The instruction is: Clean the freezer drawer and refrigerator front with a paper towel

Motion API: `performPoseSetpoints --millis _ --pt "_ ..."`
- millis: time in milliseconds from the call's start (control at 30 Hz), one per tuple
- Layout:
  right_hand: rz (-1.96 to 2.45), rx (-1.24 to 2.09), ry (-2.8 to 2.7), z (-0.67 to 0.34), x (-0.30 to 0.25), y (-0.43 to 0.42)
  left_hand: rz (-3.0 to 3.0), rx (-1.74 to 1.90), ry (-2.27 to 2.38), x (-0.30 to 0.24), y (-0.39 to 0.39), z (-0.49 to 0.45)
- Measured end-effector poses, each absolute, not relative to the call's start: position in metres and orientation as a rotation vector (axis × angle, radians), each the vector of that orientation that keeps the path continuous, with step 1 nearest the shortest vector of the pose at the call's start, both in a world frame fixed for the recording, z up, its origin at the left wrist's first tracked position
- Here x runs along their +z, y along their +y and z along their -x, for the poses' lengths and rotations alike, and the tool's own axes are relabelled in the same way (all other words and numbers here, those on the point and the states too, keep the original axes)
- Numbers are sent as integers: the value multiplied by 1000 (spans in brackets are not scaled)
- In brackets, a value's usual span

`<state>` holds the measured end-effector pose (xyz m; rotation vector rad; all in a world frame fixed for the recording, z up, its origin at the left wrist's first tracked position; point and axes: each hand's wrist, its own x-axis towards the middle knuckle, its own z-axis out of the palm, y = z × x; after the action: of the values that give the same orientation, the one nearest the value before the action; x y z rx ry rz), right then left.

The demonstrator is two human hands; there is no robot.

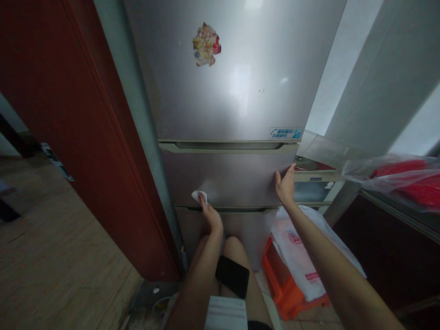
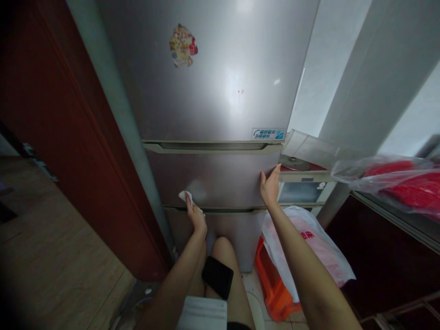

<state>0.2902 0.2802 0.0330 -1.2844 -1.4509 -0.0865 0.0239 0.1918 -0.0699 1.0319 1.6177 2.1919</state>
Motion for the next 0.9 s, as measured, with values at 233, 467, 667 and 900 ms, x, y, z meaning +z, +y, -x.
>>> performPoseSetpoints --millis 233,467,667,900 --pt "1306 -46 -1441 -288 35 278 -937 2339 1520 32 221 -27" --pt "1273 -61 -1446 -289 34 279 -1301 2408 1420 96 229 -49" --pt "1268 -77 -1449 -290 32 280 -1908 2137 1476 55 215 -37" --pt "1297 -53 -1440 -288 35 277 -1925 1952 1591 -44 188 -8"
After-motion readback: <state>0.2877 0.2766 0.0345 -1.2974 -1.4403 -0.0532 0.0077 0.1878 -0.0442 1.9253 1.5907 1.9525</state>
